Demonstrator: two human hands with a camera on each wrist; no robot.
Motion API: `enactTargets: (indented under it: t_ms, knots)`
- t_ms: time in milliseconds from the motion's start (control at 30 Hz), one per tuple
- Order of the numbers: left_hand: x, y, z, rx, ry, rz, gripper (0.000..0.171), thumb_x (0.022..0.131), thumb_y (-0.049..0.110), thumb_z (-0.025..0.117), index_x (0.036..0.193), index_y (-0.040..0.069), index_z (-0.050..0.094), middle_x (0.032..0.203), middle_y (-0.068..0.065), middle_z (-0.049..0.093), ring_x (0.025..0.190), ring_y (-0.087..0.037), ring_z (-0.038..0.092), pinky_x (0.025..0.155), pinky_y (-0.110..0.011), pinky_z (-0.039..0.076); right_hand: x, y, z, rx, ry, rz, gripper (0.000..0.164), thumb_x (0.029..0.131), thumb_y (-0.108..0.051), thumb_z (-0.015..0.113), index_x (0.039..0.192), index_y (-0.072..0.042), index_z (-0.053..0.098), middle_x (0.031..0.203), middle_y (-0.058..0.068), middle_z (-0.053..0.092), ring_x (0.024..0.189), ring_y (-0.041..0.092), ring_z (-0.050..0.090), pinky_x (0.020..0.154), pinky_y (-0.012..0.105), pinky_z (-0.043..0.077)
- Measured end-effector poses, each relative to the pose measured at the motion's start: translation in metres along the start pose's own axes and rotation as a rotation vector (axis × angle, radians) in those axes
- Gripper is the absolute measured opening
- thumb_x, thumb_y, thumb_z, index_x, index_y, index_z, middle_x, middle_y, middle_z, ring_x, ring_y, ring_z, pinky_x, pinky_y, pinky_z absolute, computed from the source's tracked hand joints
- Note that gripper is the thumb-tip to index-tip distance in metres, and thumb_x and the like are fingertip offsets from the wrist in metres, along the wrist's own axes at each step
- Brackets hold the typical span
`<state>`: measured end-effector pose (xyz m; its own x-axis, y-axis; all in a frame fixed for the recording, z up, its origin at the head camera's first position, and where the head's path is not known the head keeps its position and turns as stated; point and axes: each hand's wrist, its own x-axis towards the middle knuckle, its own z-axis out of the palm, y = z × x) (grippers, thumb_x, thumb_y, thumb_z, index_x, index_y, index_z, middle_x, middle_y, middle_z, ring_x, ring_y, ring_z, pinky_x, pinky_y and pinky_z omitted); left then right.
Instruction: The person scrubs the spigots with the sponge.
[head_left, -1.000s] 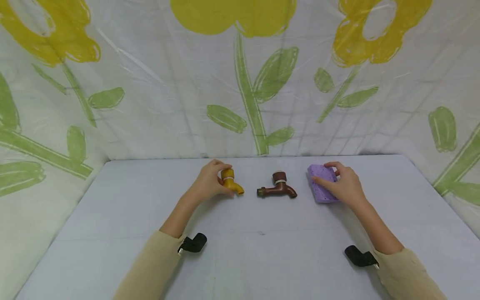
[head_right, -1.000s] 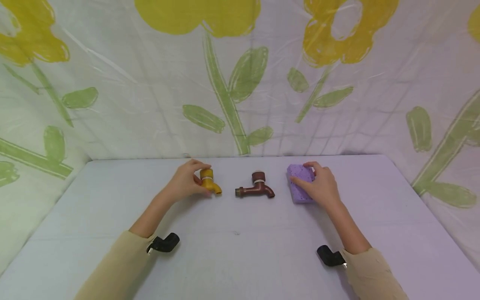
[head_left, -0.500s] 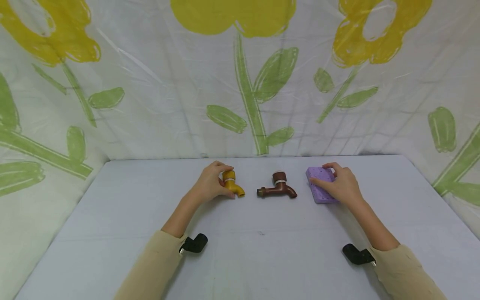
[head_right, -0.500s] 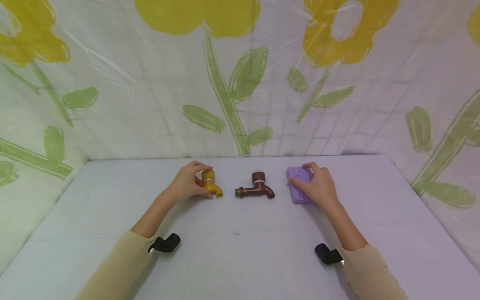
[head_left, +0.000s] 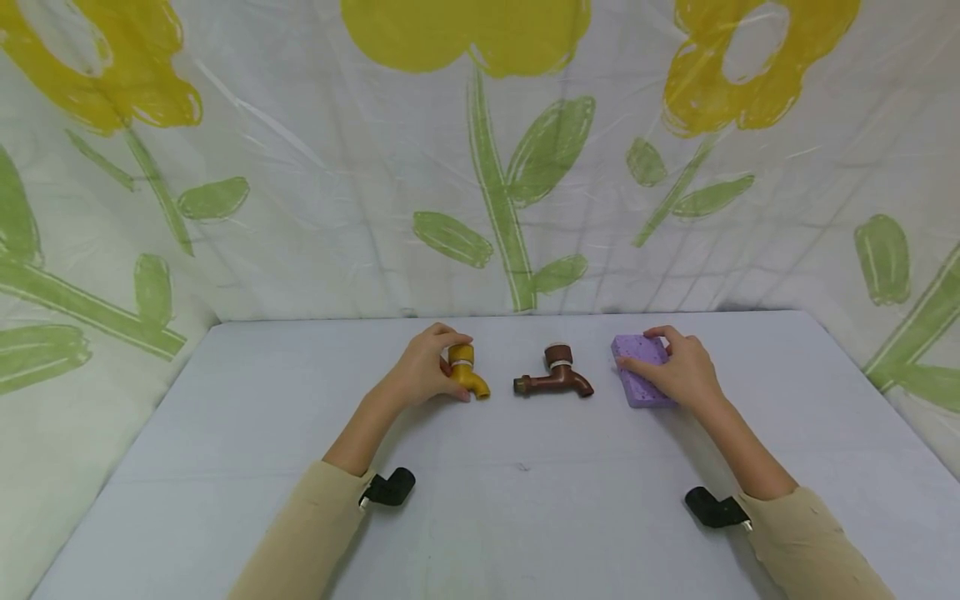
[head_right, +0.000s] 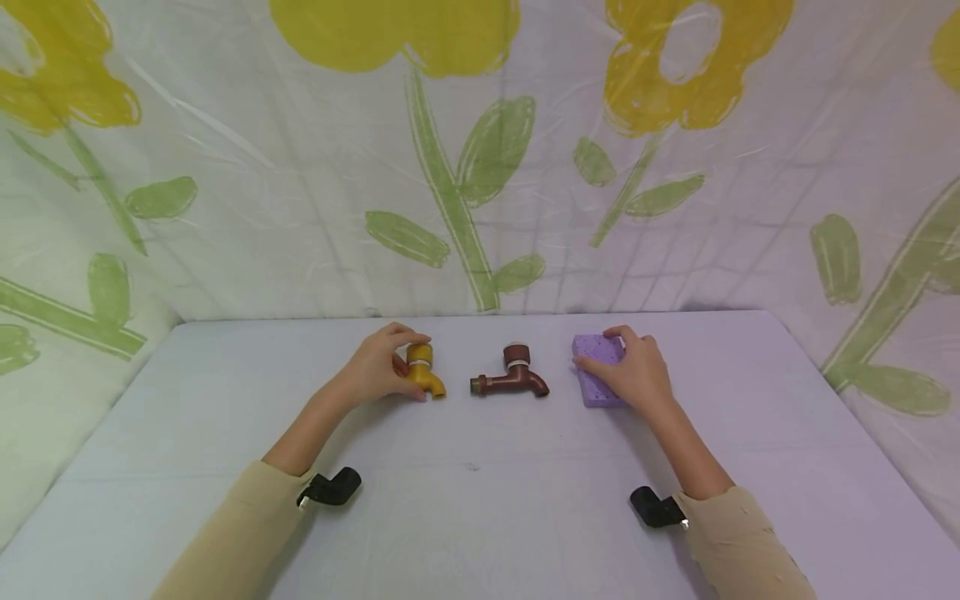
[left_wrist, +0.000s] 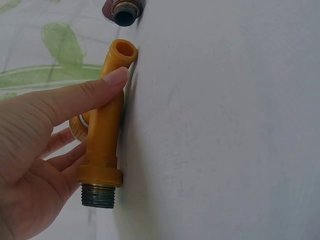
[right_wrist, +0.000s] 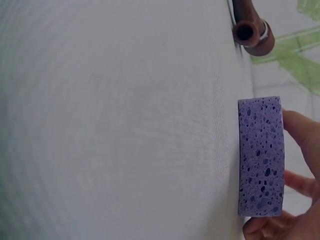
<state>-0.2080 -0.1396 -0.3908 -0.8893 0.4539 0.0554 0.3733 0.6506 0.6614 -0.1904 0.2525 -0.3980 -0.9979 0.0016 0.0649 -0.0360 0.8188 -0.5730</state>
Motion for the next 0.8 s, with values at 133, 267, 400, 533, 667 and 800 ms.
enactTargets:
  t_ms: [133, 267, 400, 533, 667, 800]
  knots:
    - [-0.001, 0.001, -0.001, 0.002, -0.005, -0.001, 0.083, 0.074, 0.011, 0.098, 0.145, -0.004, 0.059, 0.139, -0.023, 0.055, 0.083, -0.018, 0.061, 0.078, -0.028, 0.057, 0.000, 0.001, -0.003, 0.009, -0.029, 0.003, 0.077, 0.092, -0.047, 0.079, 0.142, 0.007, 0.055, 0.119, 0.036, 0.058, 0.106, 0.044, 0.056, 0.081, 0.050, 0.050]
    - [-0.004, 0.001, -0.003, -0.005, -0.001, 0.002, 0.083, 0.075, 0.013, 0.098, 0.146, -0.005, 0.058, 0.139, -0.024, 0.055, 0.087, -0.022, 0.065, 0.082, -0.032, 0.060, 0.000, 0.003, -0.009, 0.031, -0.081, 0.021, 0.080, 0.095, -0.049, 0.076, 0.146, 0.007, 0.050, 0.129, 0.040, 0.055, 0.114, 0.049, 0.056, 0.087, 0.057, 0.052]
    - [-0.009, -0.001, -0.007, 0.004, 0.021, 0.019, 0.078, 0.079, 0.017, 0.096, 0.145, -0.005, 0.059, 0.138, -0.024, 0.057, 0.093, -0.030, 0.070, 0.086, -0.038, 0.063, -0.003, 0.006, -0.015, 0.068, -0.134, 0.020, 0.078, 0.097, -0.048, 0.074, 0.150, 0.003, 0.047, 0.138, 0.040, 0.052, 0.120, 0.052, 0.055, 0.092, 0.060, 0.051]
    - [-0.015, -0.005, -0.011, -0.009, 0.044, 0.014, 0.071, 0.085, 0.019, 0.092, 0.145, -0.002, 0.060, 0.139, -0.024, 0.058, 0.101, -0.037, 0.070, 0.088, -0.043, 0.063, -0.007, 0.011, -0.021, 0.107, -0.167, -0.010, 0.076, 0.099, -0.044, 0.073, 0.153, 0.001, 0.045, 0.144, 0.037, 0.050, 0.117, 0.049, 0.059, 0.089, 0.053, 0.054]
    - [-0.024, -0.010, -0.014, -0.035, 0.065, 0.006, 0.063, 0.093, 0.019, 0.084, 0.147, -0.001, 0.059, 0.143, -0.024, 0.057, 0.111, -0.043, 0.067, 0.091, -0.048, 0.063, -0.011, 0.017, -0.027, 0.122, -0.179, -0.045, 0.073, 0.100, -0.038, 0.074, 0.156, -0.001, 0.045, 0.148, 0.033, 0.050, 0.110, 0.043, 0.064, 0.083, 0.040, 0.054]
    - [-0.032, -0.014, -0.018, -0.002, 0.106, 0.032, 0.050, 0.103, 0.019, 0.071, 0.147, -0.002, 0.058, 0.146, -0.025, 0.055, 0.117, -0.045, 0.065, 0.096, -0.054, 0.059, -0.016, 0.023, -0.035, 0.105, -0.177, -0.078, 0.071, 0.102, -0.033, 0.073, 0.157, -0.001, 0.043, 0.150, 0.035, 0.048, 0.115, 0.048, 0.065, 0.087, 0.046, 0.057]
